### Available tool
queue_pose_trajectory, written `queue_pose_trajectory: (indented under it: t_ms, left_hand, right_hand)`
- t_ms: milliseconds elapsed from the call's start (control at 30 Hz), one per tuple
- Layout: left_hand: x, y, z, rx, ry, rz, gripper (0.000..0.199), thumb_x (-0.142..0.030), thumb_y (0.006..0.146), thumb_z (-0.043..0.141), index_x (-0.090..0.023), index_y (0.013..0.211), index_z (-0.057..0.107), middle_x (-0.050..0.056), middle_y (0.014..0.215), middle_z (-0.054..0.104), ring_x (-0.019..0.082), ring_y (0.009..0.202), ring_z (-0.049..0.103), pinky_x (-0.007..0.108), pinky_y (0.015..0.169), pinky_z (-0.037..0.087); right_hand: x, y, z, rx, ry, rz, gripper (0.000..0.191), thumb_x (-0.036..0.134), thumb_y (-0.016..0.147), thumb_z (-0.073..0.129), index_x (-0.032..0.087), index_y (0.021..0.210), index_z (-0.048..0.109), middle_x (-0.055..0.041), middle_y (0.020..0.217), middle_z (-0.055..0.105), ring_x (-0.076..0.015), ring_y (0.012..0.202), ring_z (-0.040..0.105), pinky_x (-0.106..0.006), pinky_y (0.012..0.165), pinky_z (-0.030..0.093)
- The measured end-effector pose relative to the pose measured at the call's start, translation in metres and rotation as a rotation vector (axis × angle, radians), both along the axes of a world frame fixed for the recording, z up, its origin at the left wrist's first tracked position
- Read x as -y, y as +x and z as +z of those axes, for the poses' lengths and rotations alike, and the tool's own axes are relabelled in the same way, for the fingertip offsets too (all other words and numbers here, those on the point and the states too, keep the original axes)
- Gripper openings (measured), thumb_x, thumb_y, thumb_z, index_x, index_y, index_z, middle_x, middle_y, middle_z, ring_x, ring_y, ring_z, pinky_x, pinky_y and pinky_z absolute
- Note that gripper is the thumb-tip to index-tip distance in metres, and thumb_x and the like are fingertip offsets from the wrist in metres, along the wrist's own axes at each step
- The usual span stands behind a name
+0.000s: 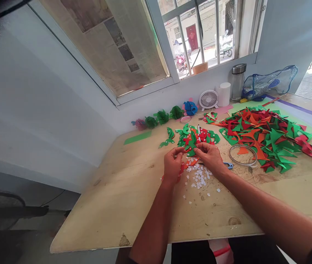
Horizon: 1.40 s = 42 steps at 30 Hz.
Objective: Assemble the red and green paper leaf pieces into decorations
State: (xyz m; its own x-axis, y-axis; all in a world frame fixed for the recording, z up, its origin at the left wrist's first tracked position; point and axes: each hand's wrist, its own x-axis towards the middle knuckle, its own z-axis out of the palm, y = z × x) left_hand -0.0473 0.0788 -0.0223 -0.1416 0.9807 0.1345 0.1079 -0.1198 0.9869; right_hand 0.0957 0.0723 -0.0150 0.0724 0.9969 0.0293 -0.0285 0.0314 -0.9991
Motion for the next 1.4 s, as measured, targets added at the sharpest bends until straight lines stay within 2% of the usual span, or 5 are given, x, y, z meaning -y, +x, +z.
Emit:
queue_pose_trajectory:
  t_ms: [267,567,833,1133,1400]
  left_hand:
    - [0.003,0.002,0.004,0.189,-0.108,-0.212,0.014,-0.021,0.065,0.064,-0.014,0.077,0.069,0.001,0.062,0.063,0.010,0.056,0.055,0.019,0.050,0.041]
    - [0.004,0.007,0.003,0.176,-0.021,-0.118,0.015,-0.023,0.066,0.066,-0.015,0.078,0.069,0.003,0.070,0.067,0.010,0.057,0.055,0.022,0.056,0.043]
    - [0.010,0.011,0.006,-0.063,0.100,-0.082,0.016,-0.022,0.074,0.059,-0.015,0.085,0.068,0.004,0.074,0.067,0.011,0.060,0.057,0.022,0.056,0.044]
    - [0.012,0.010,0.000,-0.610,0.453,0.031,0.012,-0.015,0.078,0.058,-0.018,0.084,0.068,0.006,0.082,0.068,0.017,0.081,0.060,0.030,0.073,0.047]
    - [0.010,0.011,-0.003,-0.552,0.411,0.054,0.009,-0.017,0.078,0.060,-0.018,0.082,0.069,0.006,0.079,0.069,0.017,0.079,0.062,0.030,0.072,0.048]
  right_hand:
    - [0.001,-0.001,0.002,-0.028,-0.014,-0.047,0.031,0.044,0.060,0.068,0.017,0.073,0.057,0.0016,0.058,0.056,-0.0118,0.051,0.048,-0.025,0.047,0.037]
    - [0.005,-0.001,0.004,0.148,0.085,0.054,0.034,0.049,0.068,0.061,0.018,0.060,0.049,0.0053,0.052,0.038,-0.0083,0.048,0.032,-0.023,0.044,0.024]
    - [0.001,-0.002,-0.005,0.150,0.087,0.083,0.033,0.048,0.067,0.061,0.018,0.063,0.049,0.0042,0.054,0.042,-0.0094,0.050,0.036,-0.023,0.045,0.028]
    - [0.000,-0.002,-0.006,0.107,0.081,0.003,0.039,0.052,0.063,0.065,0.019,0.057,0.045,0.0062,0.050,0.034,-0.0080,0.048,0.030,-0.023,0.044,0.022]
    - [0.001,-0.002,-0.004,0.143,0.082,0.031,0.043,0.054,0.063,0.064,0.019,0.053,0.042,0.0064,0.049,0.032,-0.0079,0.048,0.028,-0.023,0.043,0.021]
